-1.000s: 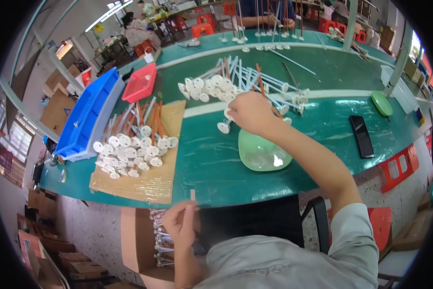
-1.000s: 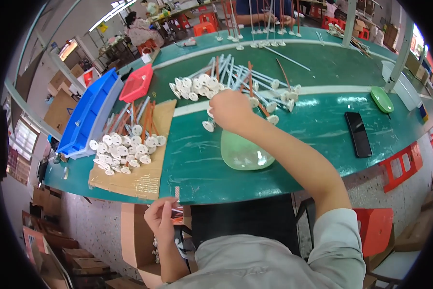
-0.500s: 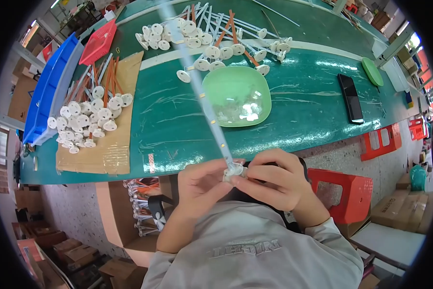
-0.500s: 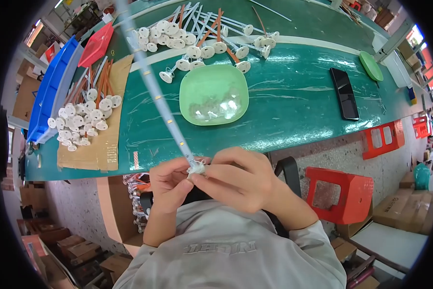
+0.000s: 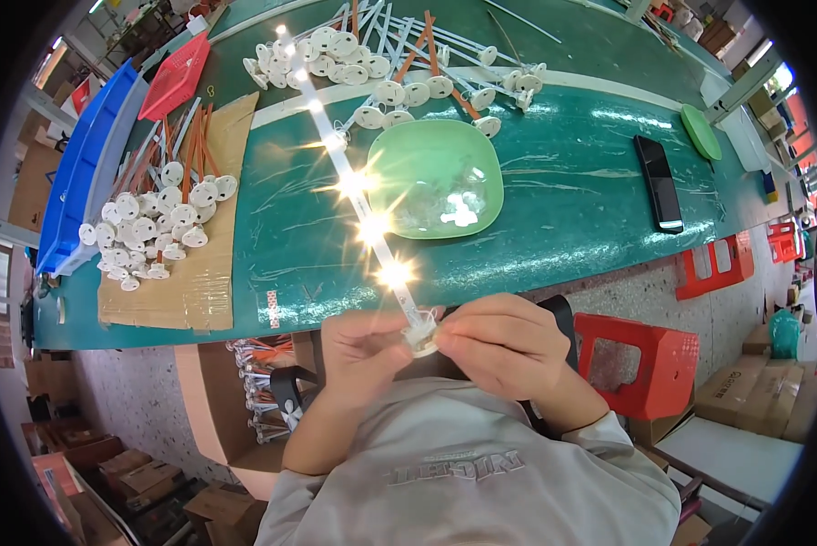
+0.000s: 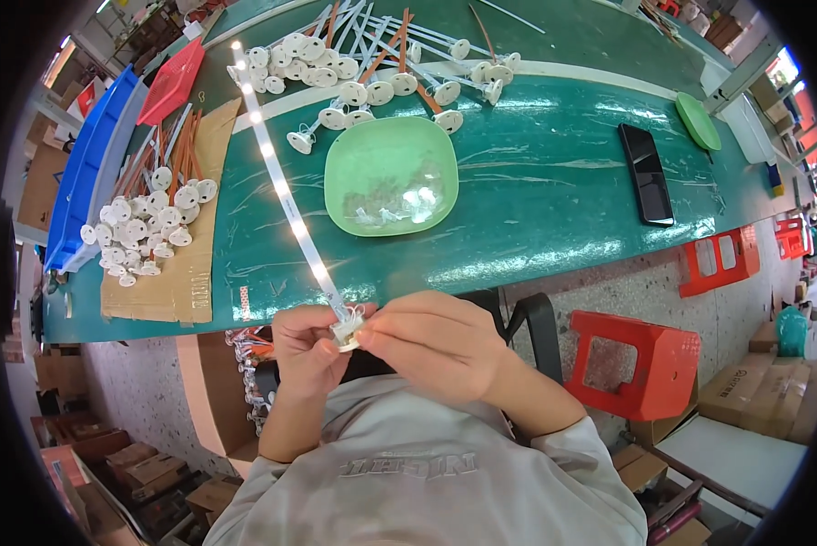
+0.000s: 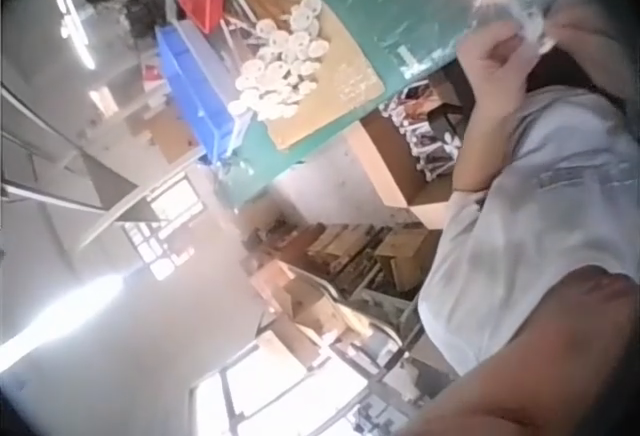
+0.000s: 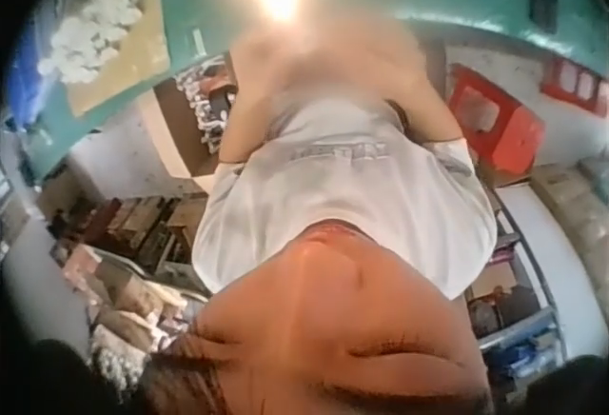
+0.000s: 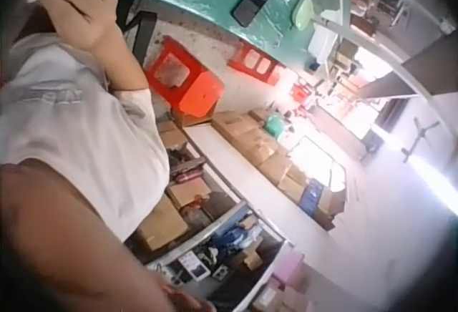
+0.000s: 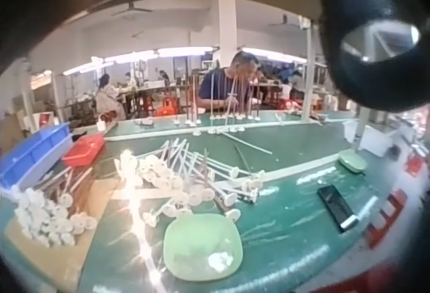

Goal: Manually attaching circular plastic bases to rigid LED strips at an assembly workbench.

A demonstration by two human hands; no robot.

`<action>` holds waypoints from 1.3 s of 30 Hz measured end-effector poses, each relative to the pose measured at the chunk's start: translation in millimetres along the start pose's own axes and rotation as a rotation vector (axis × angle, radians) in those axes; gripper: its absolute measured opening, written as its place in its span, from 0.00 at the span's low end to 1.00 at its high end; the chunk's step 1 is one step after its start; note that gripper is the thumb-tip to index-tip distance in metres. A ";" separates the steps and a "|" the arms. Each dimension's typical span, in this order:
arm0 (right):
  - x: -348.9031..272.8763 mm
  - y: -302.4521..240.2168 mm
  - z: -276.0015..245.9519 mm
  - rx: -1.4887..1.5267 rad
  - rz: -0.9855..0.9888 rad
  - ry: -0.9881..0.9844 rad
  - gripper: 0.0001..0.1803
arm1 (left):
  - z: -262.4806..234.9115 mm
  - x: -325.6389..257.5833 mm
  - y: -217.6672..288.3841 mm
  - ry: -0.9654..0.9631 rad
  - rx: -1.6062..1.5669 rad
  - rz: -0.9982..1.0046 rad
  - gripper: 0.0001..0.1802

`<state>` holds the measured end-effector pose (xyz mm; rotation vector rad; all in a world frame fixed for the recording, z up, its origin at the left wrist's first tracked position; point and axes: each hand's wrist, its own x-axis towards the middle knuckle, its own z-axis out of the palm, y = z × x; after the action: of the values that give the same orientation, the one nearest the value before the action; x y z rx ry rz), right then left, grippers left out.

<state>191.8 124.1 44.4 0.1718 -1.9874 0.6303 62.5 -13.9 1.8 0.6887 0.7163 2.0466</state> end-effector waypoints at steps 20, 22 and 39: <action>95.1 94.8 13.3 -0.095 0.510 -0.509 0.07 | -65.8 45.7 39.4 0.176 0.015 0.195 0.16; 91.1 107.0 24.5 -0.179 0.482 -0.656 0.08 | -61.5 41.6 39.0 0.161 0.024 0.212 0.17; 88.4 117.1 31.4 -0.047 0.681 -0.636 0.05 | -60.4 38.8 34.8 -0.008 0.179 0.259 0.24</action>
<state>79.7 221.1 67.3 -0.4041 -2.6937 1.0478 -16.8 -12.3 -7.2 0.9322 0.8496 2.2299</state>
